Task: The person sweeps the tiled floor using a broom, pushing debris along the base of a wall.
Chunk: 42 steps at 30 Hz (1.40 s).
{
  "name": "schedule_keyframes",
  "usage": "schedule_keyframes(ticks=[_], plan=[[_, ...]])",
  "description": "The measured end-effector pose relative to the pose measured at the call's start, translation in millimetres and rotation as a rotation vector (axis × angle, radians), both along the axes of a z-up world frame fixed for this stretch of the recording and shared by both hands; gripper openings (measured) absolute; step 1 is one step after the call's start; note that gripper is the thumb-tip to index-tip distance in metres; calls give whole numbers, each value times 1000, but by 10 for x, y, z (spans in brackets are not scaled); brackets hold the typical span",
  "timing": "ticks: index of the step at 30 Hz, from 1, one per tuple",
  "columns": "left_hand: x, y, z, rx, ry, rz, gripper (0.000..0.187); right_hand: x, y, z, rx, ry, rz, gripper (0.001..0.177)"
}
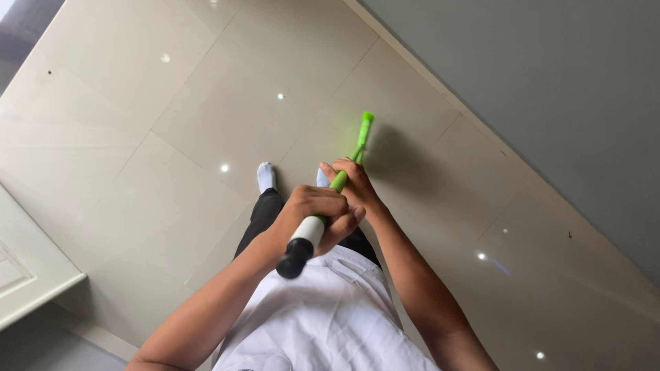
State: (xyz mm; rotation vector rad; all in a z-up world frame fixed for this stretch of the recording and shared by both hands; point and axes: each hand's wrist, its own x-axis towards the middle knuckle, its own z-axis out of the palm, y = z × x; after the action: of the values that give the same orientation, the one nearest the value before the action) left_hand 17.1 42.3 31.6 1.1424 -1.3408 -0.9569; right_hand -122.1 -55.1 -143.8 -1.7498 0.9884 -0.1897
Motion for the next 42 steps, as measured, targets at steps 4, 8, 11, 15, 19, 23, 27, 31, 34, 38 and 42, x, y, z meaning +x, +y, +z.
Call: schedule_keyframes(ticks=[4,8,11,15,19,23,27,31,34,38,42], plan=[[247,-40,-406,391,82,-69,42,-203,141,-620,-107,128,-94,48],[533,58,-521,477,23,-69,46,49,284,-984,-46,140,-144,46],[788,148,-442,345,-22,-131,46,584,393,-986,-79,-39,-104,48],[1208,180,-226,140,-159,-69,40,1328,287,-666,-80,-133,-114,47],[1623,214,-62,89,-115,-91,42,1647,271,-287,-88,-161,-74,54],[1704,328,-36,-5,16,-169,45,1503,476,-39,-54,-82,-78,56],[1603,312,-269,219,88,-203,49,1147,721,-169,109,75,-190,58],[1431,181,-518,510,105,-248,49,849,904,-583,197,150,-300,55],[1440,160,-507,475,48,-259,47,870,988,-852,172,213,-325,56],[1504,125,-311,293,-7,-254,43,1227,848,-927,-112,-64,-326,58],[1591,74,-214,152,-54,-239,42,1504,657,-702,-20,-90,-322,56]])
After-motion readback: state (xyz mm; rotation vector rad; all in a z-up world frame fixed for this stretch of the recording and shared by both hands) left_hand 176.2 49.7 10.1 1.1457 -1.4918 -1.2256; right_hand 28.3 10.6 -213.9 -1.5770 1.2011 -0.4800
